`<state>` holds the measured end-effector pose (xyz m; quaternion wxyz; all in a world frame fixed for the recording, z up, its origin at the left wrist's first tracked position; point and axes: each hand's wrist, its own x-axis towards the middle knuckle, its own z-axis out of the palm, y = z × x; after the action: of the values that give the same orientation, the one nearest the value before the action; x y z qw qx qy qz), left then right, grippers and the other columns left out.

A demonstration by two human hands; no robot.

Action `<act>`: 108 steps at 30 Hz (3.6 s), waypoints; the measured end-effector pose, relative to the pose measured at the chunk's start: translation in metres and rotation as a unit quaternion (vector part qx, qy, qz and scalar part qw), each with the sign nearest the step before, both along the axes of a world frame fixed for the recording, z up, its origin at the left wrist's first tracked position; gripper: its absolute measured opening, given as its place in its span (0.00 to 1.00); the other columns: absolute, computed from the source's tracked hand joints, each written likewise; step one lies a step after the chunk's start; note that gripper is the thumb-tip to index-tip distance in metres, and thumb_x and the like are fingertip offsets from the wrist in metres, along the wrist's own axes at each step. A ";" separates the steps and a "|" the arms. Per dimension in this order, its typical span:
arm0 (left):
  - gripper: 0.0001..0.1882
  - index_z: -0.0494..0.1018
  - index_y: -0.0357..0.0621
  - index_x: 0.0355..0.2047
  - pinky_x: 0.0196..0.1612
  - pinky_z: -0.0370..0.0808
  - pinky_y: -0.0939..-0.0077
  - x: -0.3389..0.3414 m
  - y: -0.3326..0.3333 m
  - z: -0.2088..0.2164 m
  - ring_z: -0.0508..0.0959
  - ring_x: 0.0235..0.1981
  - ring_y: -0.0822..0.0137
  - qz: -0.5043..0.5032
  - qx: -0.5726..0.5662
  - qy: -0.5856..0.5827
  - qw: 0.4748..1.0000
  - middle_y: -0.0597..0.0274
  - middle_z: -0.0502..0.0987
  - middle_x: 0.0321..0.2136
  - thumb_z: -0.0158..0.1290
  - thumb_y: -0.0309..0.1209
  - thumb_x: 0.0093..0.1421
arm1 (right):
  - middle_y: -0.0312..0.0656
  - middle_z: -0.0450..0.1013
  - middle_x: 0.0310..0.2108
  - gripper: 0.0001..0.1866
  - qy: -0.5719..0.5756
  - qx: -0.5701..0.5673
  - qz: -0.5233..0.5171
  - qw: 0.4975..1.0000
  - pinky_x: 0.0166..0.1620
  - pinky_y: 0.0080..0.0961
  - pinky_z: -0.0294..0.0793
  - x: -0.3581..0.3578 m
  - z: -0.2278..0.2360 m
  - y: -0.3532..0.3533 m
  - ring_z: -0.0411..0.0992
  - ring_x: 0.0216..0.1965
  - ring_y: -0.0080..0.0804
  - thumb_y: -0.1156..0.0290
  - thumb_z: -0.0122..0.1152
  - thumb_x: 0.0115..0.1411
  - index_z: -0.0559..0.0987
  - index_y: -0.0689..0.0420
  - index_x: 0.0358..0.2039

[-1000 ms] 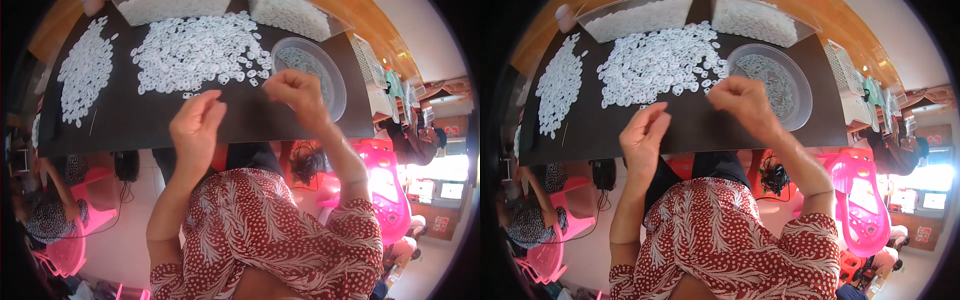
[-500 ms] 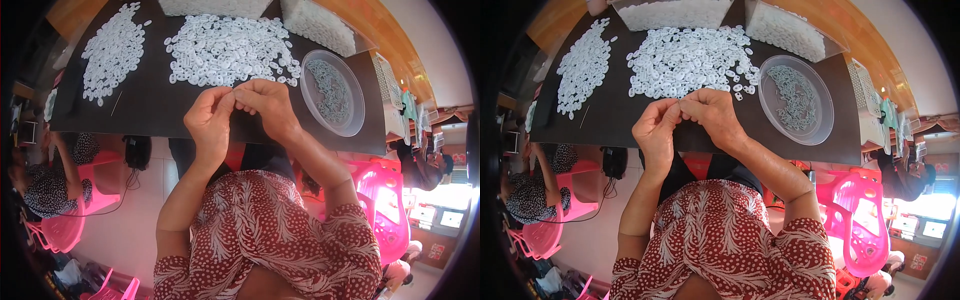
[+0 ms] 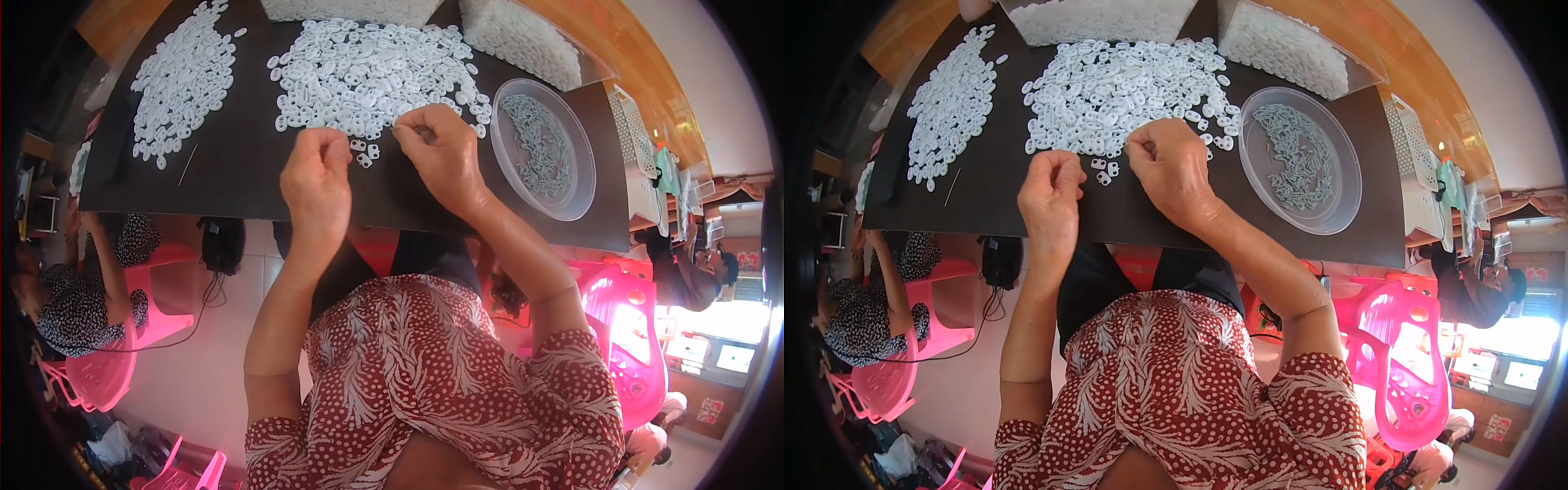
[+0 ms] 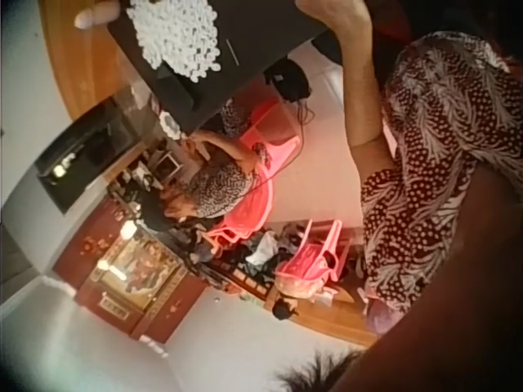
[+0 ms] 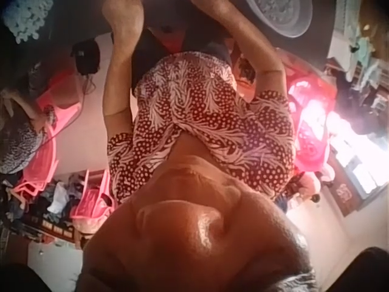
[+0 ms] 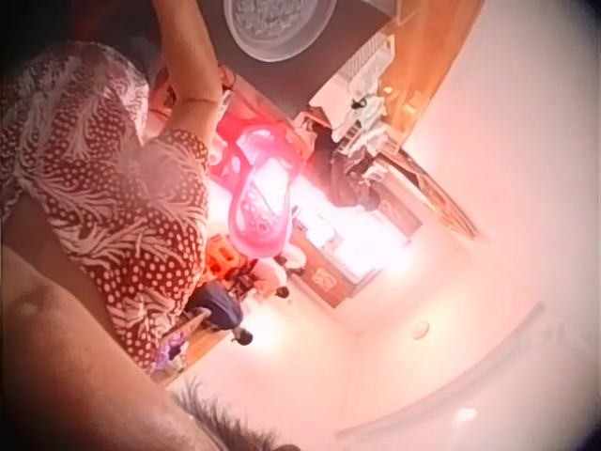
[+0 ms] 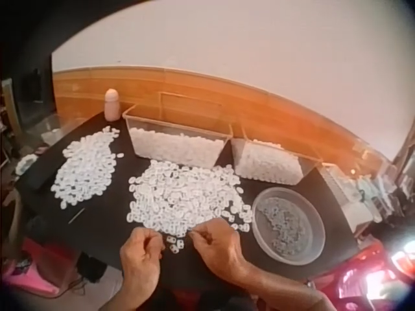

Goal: Assembling small white plastic components by manually inserting grey pieces into them.

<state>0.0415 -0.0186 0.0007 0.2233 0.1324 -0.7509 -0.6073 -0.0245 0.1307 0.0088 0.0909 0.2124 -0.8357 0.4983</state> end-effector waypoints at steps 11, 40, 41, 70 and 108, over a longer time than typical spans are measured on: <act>0.05 0.73 0.38 0.29 0.20 0.60 0.90 0.010 -0.002 0.008 0.66 0.19 0.82 -0.060 0.283 0.018 0.957 0.67 0.72 0.22 0.54 0.27 0.58 | 0.42 0.69 0.23 0.09 0.286 0.181 0.028 0.941 0.32 0.34 0.67 -0.012 0.002 0.004 0.67 0.28 0.42 0.79 0.62 0.43 0.78 0.58 0.28; 0.09 0.74 0.46 0.22 0.24 0.68 0.67 -0.008 -0.001 -0.013 0.71 0.27 0.61 -0.034 -0.428 0.142 0.892 0.63 0.67 0.21 0.55 0.19 0.38 | 0.36 0.66 0.18 0.06 0.181 0.037 0.054 0.981 0.25 0.27 0.63 0.028 0.003 0.023 0.63 0.21 0.31 0.82 0.62 0.45 0.75 0.58 0.23; 0.09 0.74 0.45 0.22 0.25 0.68 0.67 -0.008 0.000 -0.012 0.71 0.27 0.61 -0.047 -0.439 0.138 0.887 0.62 0.67 0.22 0.55 0.19 0.38 | 0.36 0.66 0.18 0.06 0.177 0.035 0.056 0.982 0.25 0.27 0.63 0.028 0.002 0.023 0.63 0.21 0.31 0.82 0.62 0.45 0.75 0.58 0.23; 0.08 0.70 0.38 0.26 0.31 0.71 0.65 0.009 -0.010 0.003 0.73 0.30 0.56 -0.166 -0.459 0.040 0.872 0.55 0.70 0.24 0.58 0.24 0.46 | 0.37 0.68 0.22 0.04 0.050 -0.002 0.036 0.998 0.25 0.21 0.66 0.036 -0.008 0.019 0.66 0.21 0.25 0.79 0.63 0.49 0.76 0.59 0.25; 0.02 0.73 0.37 0.32 0.27 0.67 0.88 0.060 0.001 0.015 0.69 0.23 0.82 -0.101 0.260 0.004 0.960 0.69 0.73 0.24 0.53 0.23 0.59 | 0.30 0.70 0.23 0.05 -0.247 -0.134 0.148 0.948 0.26 0.12 0.65 0.064 0.016 -0.012 0.64 0.24 0.11 0.75 0.58 0.56 0.75 0.63 0.29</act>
<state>0.1016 -0.0178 0.0159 0.1222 0.1070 -0.5757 -0.8013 0.0391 0.1185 0.0252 -0.1660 0.1897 -0.7163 0.6507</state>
